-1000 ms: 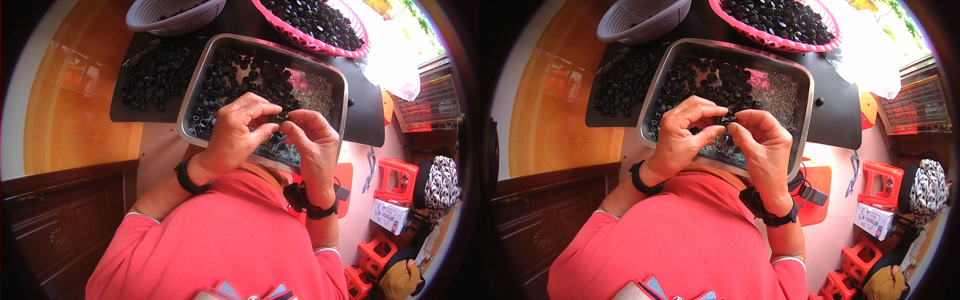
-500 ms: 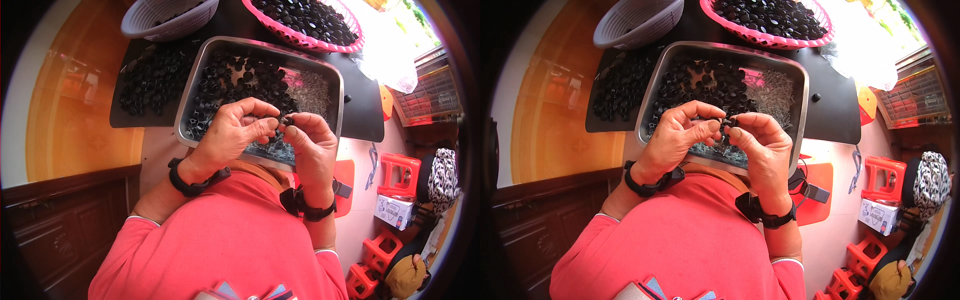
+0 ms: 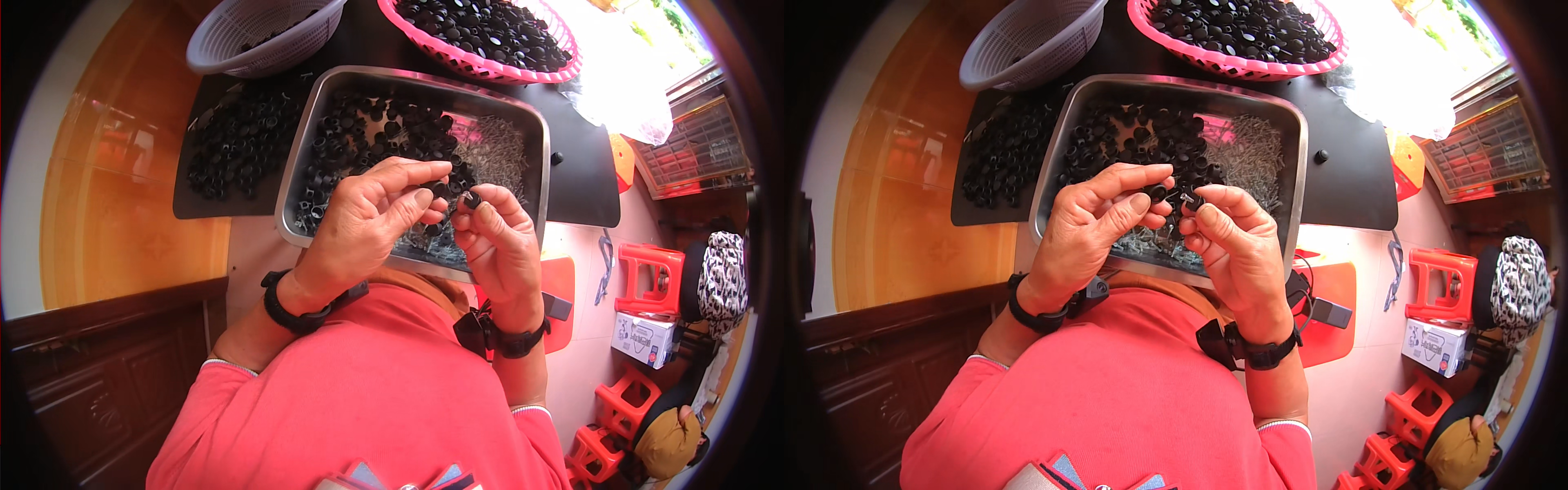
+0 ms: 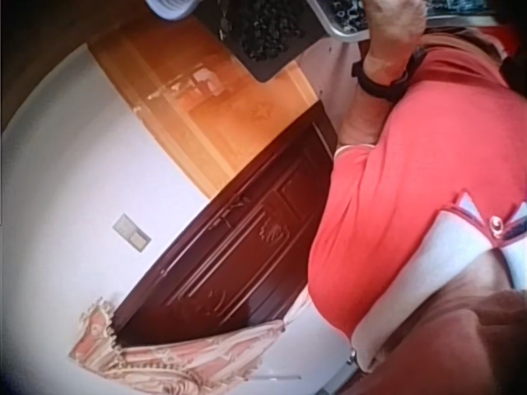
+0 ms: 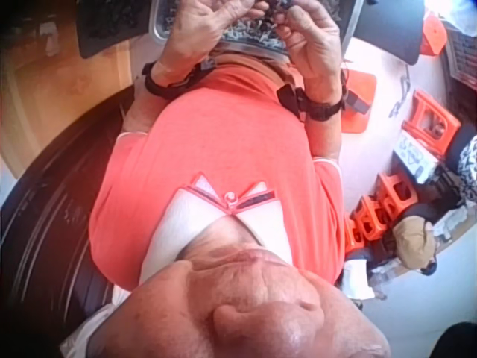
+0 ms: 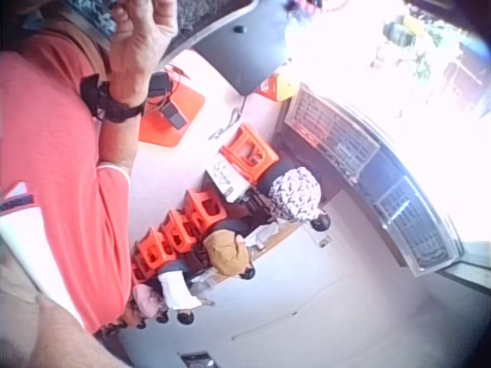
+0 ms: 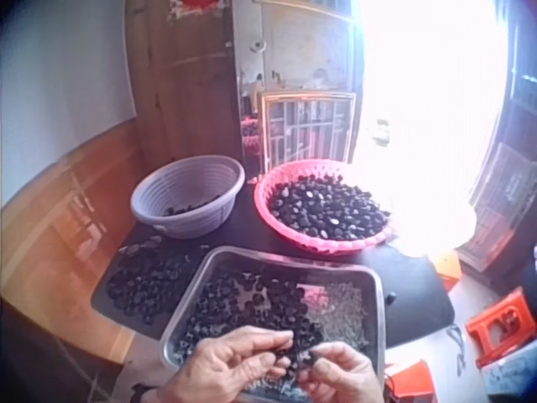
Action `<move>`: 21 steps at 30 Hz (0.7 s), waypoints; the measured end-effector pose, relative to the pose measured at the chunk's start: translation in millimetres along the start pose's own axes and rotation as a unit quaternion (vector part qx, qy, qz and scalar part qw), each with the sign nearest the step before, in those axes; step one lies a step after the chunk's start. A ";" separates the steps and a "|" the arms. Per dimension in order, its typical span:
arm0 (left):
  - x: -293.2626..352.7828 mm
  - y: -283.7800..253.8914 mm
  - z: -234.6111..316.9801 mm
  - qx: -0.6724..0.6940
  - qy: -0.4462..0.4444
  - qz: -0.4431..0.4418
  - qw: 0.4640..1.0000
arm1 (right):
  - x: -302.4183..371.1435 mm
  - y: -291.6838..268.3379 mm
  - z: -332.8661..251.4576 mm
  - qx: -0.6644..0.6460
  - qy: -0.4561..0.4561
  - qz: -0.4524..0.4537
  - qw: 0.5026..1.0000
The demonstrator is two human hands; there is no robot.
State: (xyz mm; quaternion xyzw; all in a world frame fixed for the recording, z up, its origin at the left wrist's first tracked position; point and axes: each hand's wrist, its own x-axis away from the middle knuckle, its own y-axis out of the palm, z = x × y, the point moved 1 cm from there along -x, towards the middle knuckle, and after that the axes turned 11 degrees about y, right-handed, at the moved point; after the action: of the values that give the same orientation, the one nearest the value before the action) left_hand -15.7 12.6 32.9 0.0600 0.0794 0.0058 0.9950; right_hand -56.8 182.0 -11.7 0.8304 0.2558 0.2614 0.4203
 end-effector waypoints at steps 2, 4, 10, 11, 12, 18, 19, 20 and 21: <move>-0.2 0.4 -0.4 0.002 0.022 -0.012 1.000 | 0.9 1.8 0.8 0.015 -0.010 0.012 1.000; -0.5 -0.1 -1.1 0.009 0.008 -0.014 1.000 | 2.0 2.6 2.0 0.029 -0.020 0.024 0.999; 0.1 -6.4 -10.2 0.101 -0.057 0.007 0.993 | 6.2 8.3 3.8 0.181 -0.109 0.101 0.972; 0.2 -8.3 -13.5 0.137 -0.063 0.014 0.988 | 7.4 10.1 3.8 0.225 -0.128 0.120 0.958; -0.1 -10.2 -14.9 0.136 -0.064 0.015 0.989 | 8.5 12.2 3.7 0.268 -0.147 0.140 0.942; -3.0 -13.8 -17.0 0.236 -0.138 -0.008 0.962 | 11.1 23.7 5.2 0.371 -0.293 0.130 0.871; -3.0 -13.8 -17.0 0.238 -0.140 -0.005 0.961 | 10.7 25.0 4.6 0.370 -0.292 0.131 0.872; -2.8 -13.9 -17.0 0.240 -0.141 -0.003 0.961 | 10.4 28.0 3.3 0.413 -0.309 0.122 0.848; -3.0 -14.0 -17.4 0.239 -0.142 -0.004 0.961 | 9.8 29.5 2.3 0.454 -0.325 0.113 0.822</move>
State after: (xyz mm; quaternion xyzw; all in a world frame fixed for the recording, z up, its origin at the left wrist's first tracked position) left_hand -21.3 0.7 14.6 0.2962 -0.0631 -0.0255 0.9527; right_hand -42.1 171.8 13.8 0.9872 0.0987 -0.1237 0.0215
